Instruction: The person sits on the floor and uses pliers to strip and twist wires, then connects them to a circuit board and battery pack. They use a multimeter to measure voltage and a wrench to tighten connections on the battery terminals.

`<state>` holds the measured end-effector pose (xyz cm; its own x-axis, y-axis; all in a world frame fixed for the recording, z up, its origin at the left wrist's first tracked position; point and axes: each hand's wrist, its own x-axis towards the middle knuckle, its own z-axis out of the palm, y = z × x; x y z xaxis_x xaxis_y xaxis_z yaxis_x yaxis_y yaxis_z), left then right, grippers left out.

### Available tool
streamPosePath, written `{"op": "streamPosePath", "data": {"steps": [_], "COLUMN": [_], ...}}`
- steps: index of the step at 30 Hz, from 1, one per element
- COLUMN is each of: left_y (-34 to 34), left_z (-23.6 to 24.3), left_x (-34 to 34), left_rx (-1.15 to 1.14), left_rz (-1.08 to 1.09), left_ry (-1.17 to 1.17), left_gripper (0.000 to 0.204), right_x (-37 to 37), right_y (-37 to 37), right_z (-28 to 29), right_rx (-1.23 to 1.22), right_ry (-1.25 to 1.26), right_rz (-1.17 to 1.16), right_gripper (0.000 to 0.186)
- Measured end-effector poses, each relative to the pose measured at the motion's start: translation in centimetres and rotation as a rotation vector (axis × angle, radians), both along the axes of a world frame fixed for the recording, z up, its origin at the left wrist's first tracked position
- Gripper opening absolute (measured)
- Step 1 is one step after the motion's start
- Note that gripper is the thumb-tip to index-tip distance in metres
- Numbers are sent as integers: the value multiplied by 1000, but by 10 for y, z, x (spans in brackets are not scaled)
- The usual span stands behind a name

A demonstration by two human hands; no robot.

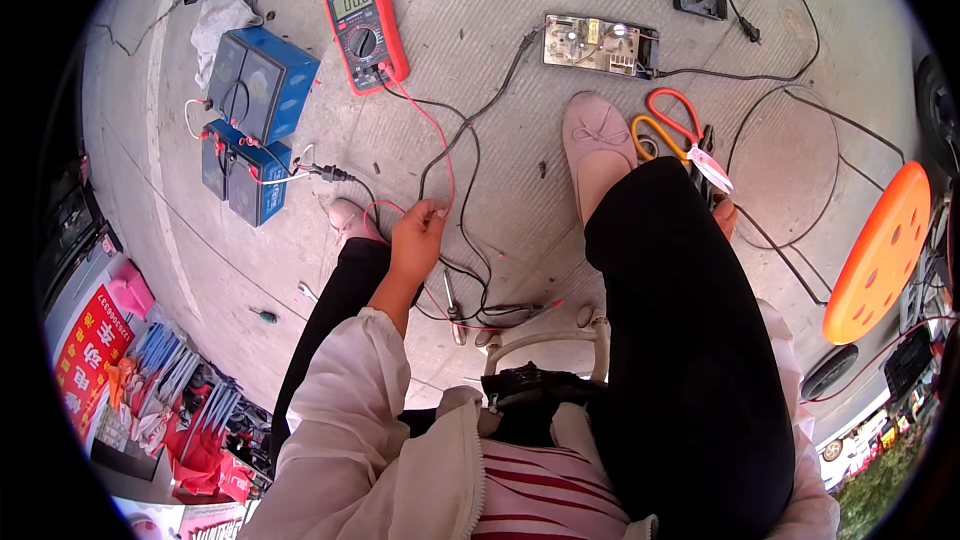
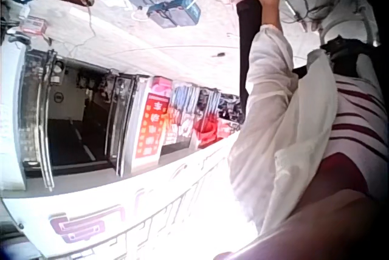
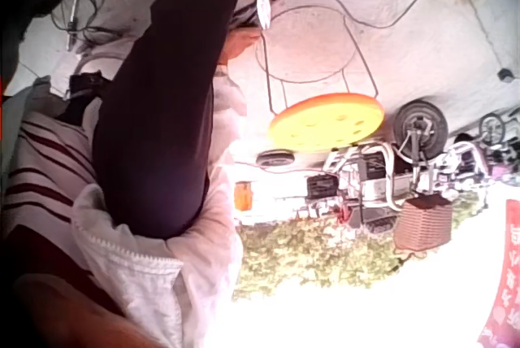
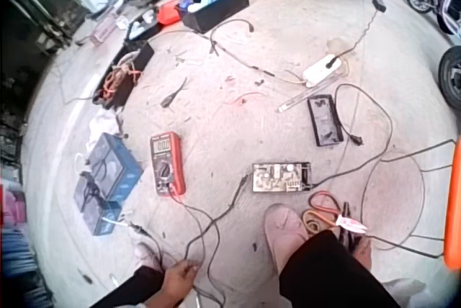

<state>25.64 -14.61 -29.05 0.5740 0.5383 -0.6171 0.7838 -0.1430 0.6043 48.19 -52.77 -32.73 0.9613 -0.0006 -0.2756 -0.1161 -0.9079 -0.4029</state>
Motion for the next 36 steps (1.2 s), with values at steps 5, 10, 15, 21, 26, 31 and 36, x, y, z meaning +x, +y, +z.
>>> {"op": "streamPosePath", "data": {"steps": [5, 10, 15, 21, 26, 31, 36], "left_y": [-17, -37, -49, -18, 11, 5, 3], "left_z": [-3, -7, 3, 20, 11, -2, -11], "left_x": [-19, -47, -51, 109, 230, 273, 284], "left_rx": [-14, -56, 20, 110, 264, 151, 155], "left_rz": [-176, -454, -432, -69, -175, -233, -229], "left_ry": [135, 413, 433, -146, -331, -143, -193], "left_gripper": [16, 22, 22, 16, 28, 38, 31], "right_x": [-10, -19, -22, 89, 151, 166, 175], "right_y": [-23, -35, -34, 76, 179, 219, 232], "right_z": [5, 5, 8, 55, 68, 72, 66], "right_rx": [-97, -158, -206, 191, 319, 345, 306], "right_ry": [33, 71, 89, -202, -394, -321, -245], "right_rz": [-6, 3, 49, 309, 574, 741, 815], "right_gripper": [37, 36, 35, 20, 22, 24, 27]}}
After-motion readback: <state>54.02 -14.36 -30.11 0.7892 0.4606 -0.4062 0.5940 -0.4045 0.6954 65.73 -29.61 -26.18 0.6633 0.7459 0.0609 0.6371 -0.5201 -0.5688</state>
